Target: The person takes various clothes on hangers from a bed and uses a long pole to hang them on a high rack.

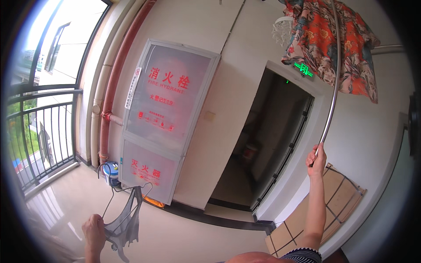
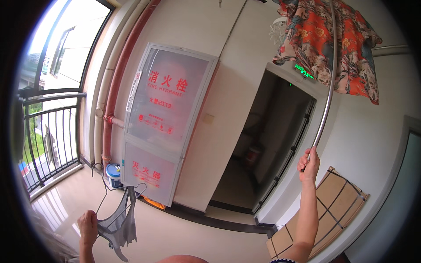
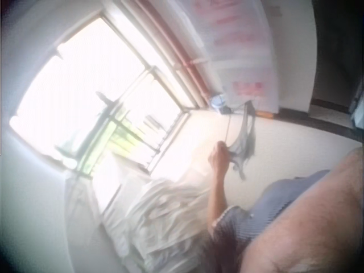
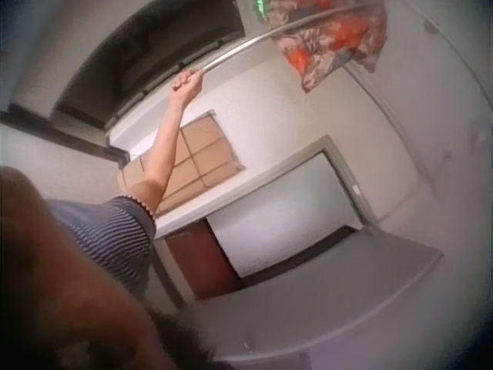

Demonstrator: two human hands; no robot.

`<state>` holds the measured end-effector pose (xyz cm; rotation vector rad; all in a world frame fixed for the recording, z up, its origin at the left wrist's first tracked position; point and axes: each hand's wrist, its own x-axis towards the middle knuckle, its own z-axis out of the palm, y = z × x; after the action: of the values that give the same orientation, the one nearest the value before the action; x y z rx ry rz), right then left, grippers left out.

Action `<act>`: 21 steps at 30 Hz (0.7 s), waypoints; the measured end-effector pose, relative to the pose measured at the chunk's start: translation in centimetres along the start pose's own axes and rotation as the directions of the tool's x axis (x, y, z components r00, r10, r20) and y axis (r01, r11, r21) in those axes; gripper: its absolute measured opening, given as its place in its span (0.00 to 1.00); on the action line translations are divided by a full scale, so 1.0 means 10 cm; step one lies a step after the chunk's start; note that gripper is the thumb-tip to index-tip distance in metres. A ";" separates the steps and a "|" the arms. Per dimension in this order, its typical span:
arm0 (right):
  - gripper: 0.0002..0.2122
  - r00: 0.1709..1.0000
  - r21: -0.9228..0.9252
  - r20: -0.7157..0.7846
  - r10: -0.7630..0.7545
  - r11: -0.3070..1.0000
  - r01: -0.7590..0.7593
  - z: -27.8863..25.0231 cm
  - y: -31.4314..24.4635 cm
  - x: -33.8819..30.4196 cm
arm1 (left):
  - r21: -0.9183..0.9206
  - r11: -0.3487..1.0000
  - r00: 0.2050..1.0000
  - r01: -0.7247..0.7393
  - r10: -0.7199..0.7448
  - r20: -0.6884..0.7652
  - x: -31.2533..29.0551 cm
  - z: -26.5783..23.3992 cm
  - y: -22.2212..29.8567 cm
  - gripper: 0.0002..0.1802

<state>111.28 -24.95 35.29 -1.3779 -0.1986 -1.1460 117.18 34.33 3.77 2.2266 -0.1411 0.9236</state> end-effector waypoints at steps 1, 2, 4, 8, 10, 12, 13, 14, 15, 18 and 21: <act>0.17 1.000 -0.005 0.007 0.000 1.000 0.000 -0.04 0.00 0.10 | -0.006 1.000 1.000 0.003 -0.003 0.009 0.05 0.08 0.08 0.01; 0.17 1.000 -0.010 0.014 0.001 1.000 -0.001 -0.08 -0.01 0.20 | -0.012 1.000 1.000 0.007 -0.007 0.017 0.10 0.15 0.16 0.01; 0.17 1.000 -0.003 0.001 0.007 1.000 -0.007 -0.12 -0.02 0.40 | -0.024 1.000 1.000 0.007 -0.006 0.027 0.20 0.29 0.27 0.01; 0.17 0.999 -0.002 0.018 0.034 0.999 -0.034 -0.21 -0.11 0.80 | -0.038 0.999 0.999 0.007 -0.005 0.050 0.34 0.53 0.46 0.01; 0.17 0.999 -0.006 0.022 0.027 1.000 -0.026 -0.31 -0.20 0.95 | -0.056 0.998 0.998 0.010 -0.007 0.068 0.29 0.63 0.54 0.02; 0.17 0.999 -0.003 0.032 0.026 1.000 -0.026 -0.30 -0.27 1.18 | -0.058 0.998 0.997 0.016 -0.011 0.076 0.29 0.70 0.60 0.02; 0.17 0.998 0.012 0.048 0.027 1.000 -0.028 -0.30 -0.31 1.27 | -0.057 0.998 0.997 0.016 -0.012 0.076 0.27 0.72 0.63 0.02; 0.16 0.998 0.026 0.064 0.028 0.999 -0.030 -0.29 -0.35 1.36 | -0.055 0.998 0.997 0.018 -0.013 0.076 0.24 0.74 0.66 0.02; 0.16 0.997 0.035 0.077 0.026 0.999 -0.029 -0.27 -0.42 1.43 | -0.056 0.998 0.996 0.016 -0.011 0.090 0.24 0.75 0.68 0.02; 0.16 0.994 0.057 0.108 -0.004 0.998 -0.002 -0.17 -0.58 1.51 | -0.045 0.999 0.997 -0.009 0.013 0.074 0.13 0.75 0.71 0.02; 0.16 0.984 0.097 0.175 -0.021 0.995 0.004 -0.13 -0.69 1.55 | -0.039 0.997 0.998 -0.063 0.063 0.003 -0.02 0.78 0.66 0.02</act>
<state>113.27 -32.59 50.40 -1.3934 -0.3850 -1.0118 119.27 24.37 3.60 2.1993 -0.2301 0.9422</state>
